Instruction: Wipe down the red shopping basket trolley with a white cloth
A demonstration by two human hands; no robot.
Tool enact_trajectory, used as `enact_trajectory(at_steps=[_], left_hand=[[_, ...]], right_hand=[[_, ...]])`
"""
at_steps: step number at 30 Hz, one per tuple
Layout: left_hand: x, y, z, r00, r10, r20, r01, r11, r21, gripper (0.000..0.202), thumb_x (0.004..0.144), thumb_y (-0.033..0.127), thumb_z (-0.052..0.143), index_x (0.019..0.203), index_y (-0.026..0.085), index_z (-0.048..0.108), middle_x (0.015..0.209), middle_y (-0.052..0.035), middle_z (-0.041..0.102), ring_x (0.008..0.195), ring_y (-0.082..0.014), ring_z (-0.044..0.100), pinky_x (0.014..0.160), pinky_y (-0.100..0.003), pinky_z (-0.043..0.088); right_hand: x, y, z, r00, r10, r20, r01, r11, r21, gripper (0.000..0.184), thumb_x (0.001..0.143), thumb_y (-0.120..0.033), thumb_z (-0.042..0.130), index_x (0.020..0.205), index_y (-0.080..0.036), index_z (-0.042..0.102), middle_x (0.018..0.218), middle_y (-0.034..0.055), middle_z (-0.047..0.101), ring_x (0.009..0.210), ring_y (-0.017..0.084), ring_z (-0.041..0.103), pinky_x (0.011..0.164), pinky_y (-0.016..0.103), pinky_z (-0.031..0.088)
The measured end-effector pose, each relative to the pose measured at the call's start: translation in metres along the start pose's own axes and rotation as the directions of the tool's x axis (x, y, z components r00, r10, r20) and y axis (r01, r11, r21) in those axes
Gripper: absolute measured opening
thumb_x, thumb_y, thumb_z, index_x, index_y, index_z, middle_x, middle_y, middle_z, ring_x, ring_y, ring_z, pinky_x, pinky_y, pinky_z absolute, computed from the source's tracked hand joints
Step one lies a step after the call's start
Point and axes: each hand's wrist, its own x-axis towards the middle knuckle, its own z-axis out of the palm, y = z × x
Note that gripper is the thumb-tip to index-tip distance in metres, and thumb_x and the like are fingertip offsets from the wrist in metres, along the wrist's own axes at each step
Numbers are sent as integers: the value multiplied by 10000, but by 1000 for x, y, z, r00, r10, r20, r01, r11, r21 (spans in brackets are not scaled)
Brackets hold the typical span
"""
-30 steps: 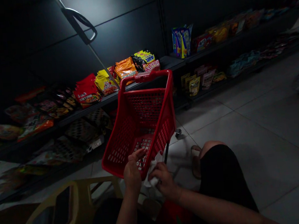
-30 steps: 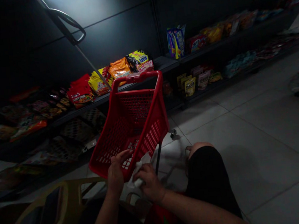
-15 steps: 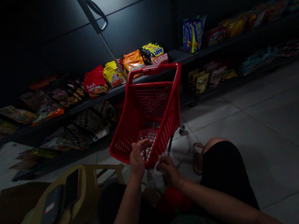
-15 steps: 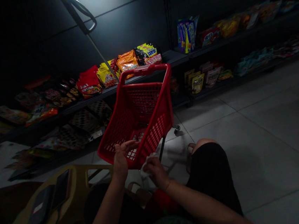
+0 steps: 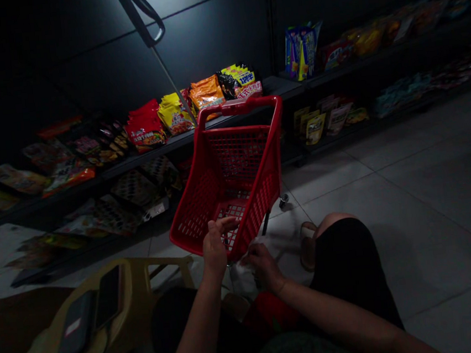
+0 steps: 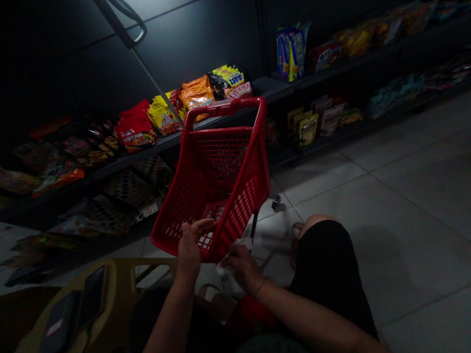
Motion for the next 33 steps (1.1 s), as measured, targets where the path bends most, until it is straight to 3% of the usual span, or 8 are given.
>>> enact_trajectory(at_steps=[5,11,17,20,24,29,31,33], left_hand=[[-1,0,1,1000,15,20,-17,997,80,746,976,654,171,995,141,712,986,-122,767,968,-232,717,930,-385,539],[0,-3,0,1000,6,13,-8,991,136,752,985,639,155,994,147,725,953,-114,772,938,-233,723,906,-386,545],[0,-4,-1,1000,10,22,-13,993,117,729,984,641,180,1001,150,719,973,-113,770,957,-235,719,908,-384,543],[0,-4,0,999,2,33,-6,992,129,739,988,634,164,1015,148,719,978,-116,768,958,-235,717,905,-384,542],[0,-2,1,999,-17,35,11,989,150,744,984,642,170,997,146,725,971,-118,769,949,-235,717,905,-384,544],[0,-2,2,999,-27,32,21,987,159,743,983,639,172,1015,143,724,986,-116,771,958,-234,716,898,-382,547],[1,-5,1,998,-38,45,29,983,180,750,982,640,166,1024,143,725,990,-117,772,951,-235,717,899,-385,548],[1,-7,0,997,-43,66,28,977,213,756,981,637,155,1022,147,730,1001,-115,770,957,-235,716,910,-385,542]], right_hand=[[4,-11,7,967,-205,151,218,973,-75,200,880,-226,594,959,-304,759,908,25,639,913,202,570,825,349,484],[-6,24,3,994,-83,73,93,986,-137,248,760,-144,603,908,-273,756,915,27,609,888,206,558,761,343,501],[-5,11,9,982,-149,112,157,985,-65,263,783,-175,634,994,-280,752,955,35,615,934,218,574,819,352,494],[-2,14,5,978,-154,139,167,982,-87,247,823,-163,590,940,-298,760,912,25,613,889,205,570,783,338,490],[-3,26,-5,992,-96,79,101,993,-64,191,786,-198,626,927,-255,741,945,41,583,901,214,578,768,341,510],[6,11,-6,984,-172,49,168,982,81,220,827,-324,672,1033,-246,684,1043,71,584,986,225,588,874,369,507],[26,8,-10,991,-114,-65,120,987,103,192,826,-326,666,999,-243,667,1037,68,592,976,220,588,880,366,496],[57,13,-22,956,62,-285,-24,991,135,197,802,-307,647,983,-227,643,1018,61,602,957,217,584,879,368,486]])
